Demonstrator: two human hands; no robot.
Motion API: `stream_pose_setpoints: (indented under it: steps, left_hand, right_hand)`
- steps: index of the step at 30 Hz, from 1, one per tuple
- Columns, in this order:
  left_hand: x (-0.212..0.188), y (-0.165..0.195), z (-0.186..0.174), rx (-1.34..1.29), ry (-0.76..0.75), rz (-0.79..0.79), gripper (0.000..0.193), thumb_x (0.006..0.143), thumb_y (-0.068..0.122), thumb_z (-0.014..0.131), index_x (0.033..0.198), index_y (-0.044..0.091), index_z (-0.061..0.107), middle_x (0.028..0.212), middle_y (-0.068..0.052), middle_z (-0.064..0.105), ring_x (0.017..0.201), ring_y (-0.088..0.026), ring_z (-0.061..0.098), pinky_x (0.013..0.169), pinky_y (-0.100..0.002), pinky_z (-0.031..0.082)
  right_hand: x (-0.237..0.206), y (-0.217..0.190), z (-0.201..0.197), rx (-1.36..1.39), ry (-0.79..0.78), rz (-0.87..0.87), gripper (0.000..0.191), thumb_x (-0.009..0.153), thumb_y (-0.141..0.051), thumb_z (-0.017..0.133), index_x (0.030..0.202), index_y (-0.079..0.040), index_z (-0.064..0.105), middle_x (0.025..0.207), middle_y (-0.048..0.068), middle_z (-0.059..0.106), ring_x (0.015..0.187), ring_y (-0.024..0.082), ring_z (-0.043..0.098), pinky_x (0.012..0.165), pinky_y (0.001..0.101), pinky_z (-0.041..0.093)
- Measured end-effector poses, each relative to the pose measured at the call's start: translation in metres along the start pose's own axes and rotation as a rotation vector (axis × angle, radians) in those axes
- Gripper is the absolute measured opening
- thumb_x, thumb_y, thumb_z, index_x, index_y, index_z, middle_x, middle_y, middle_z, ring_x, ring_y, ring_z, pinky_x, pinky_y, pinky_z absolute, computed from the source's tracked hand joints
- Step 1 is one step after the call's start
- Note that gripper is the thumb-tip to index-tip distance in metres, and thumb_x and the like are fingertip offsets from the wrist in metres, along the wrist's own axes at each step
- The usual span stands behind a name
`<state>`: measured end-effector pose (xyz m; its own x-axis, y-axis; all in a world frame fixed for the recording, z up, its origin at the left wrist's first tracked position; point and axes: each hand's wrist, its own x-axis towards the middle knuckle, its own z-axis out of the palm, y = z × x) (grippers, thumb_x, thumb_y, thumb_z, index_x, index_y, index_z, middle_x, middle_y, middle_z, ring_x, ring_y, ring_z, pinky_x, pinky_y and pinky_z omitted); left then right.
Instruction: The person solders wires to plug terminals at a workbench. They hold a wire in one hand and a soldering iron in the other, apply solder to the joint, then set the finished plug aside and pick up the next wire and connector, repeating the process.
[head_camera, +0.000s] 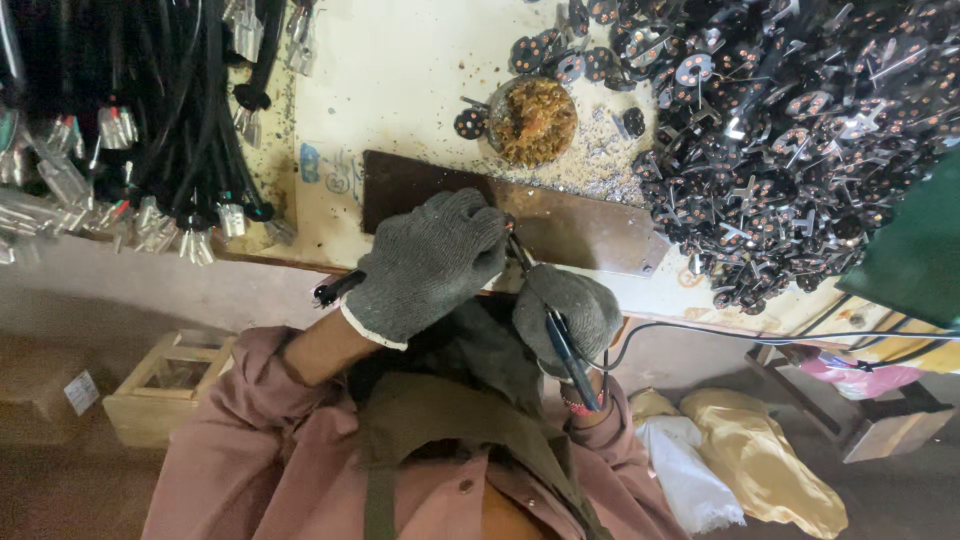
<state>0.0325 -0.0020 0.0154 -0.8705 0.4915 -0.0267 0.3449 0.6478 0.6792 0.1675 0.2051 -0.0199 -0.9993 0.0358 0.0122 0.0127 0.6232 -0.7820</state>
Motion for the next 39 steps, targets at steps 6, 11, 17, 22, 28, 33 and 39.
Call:
stream_pose_setpoints:
  steps: [6,11,17,22,28,33,39]
  left_hand:
    - [0.002,0.0,-0.003,-0.047,0.02,0.019,0.013,0.089,0.02,0.072,0.097,0.014,0.063,0.088,-0.006,0.059,0.08,-0.028,0.065,0.06,-0.043,0.052]
    - [0.001,-0.004,-0.005,-0.083,-0.012,0.02,0.015,0.089,0.021,0.072,0.097,0.013,0.063,0.088,-0.008,0.059,0.08,-0.03,0.064,0.06,-0.044,0.052]
    - [0.003,-0.004,-0.003,-0.078,-0.038,-0.015,0.01,0.091,0.019,0.07,0.093,0.014,0.061,0.089,-0.007,0.059,0.082,-0.03,0.064,0.062,-0.045,0.052]
    - [0.003,-0.006,-0.001,-0.058,-0.061,-0.004,0.013,0.088,0.021,0.071,0.096,0.014,0.064,0.089,-0.008,0.058,0.079,-0.03,0.064,0.058,-0.044,0.051]
    - [-0.001,-0.004,-0.002,-0.056,-0.055,0.0,0.015,0.087,0.022,0.071,0.096,0.013,0.063,0.09,-0.009,0.058,0.082,-0.029,0.064,0.059,-0.044,0.052]
    - [0.006,-0.004,-0.006,-0.034,-0.05,0.004,0.011,0.091,0.019,0.071,0.091,0.013,0.061,0.086,-0.008,0.058,0.078,-0.029,0.064,0.058,-0.044,0.051]
    - [0.01,-0.004,-0.008,-0.053,-0.057,0.003,0.013,0.087,0.018,0.07,0.088,0.011,0.06,0.085,-0.009,0.057,0.077,-0.029,0.063,0.058,-0.043,0.051]
  right_hand:
    - [-0.008,0.009,0.001,0.0,-0.01,0.011,0.034,0.077,-0.014,0.083,0.109,-0.007,0.073,0.101,0.011,0.075,0.096,0.03,0.073,0.089,0.0388,0.057]
    - [0.009,-0.005,-0.004,0.012,-0.02,0.004,0.034,0.078,-0.011,0.081,0.111,-0.006,0.073,0.103,0.012,0.075,0.096,0.032,0.074,0.089,0.0418,0.058]
    - [0.033,-0.02,-0.005,-0.01,-0.022,-0.176,0.027,0.082,-0.008,0.082,0.106,-0.006,0.07,0.097,0.012,0.073,0.085,0.032,0.074,0.077,0.0386,0.06]
    - [0.03,-0.018,-0.008,0.044,-0.023,-0.064,0.026,0.082,-0.008,0.081,0.105,-0.006,0.069,0.093,0.012,0.072,0.081,0.031,0.073,0.074,0.038,0.058]
    - [0.027,-0.022,-0.006,0.125,-0.014,0.006,0.026,0.082,-0.008,0.081,0.104,-0.005,0.069,0.088,0.011,0.071,0.076,0.031,0.072,0.07,0.0373,0.057]
    - [0.046,-0.025,-0.008,0.115,-0.03,-0.187,0.033,0.081,-0.011,0.082,0.108,-0.004,0.066,0.092,0.013,0.072,0.079,0.032,0.072,0.072,0.0396,0.057]
    - [0.052,-0.025,-0.006,0.085,-0.05,-0.201,0.032,0.078,-0.004,0.084,0.105,-0.006,0.067,0.088,0.012,0.072,0.074,0.029,0.073,0.066,0.0361,0.057]
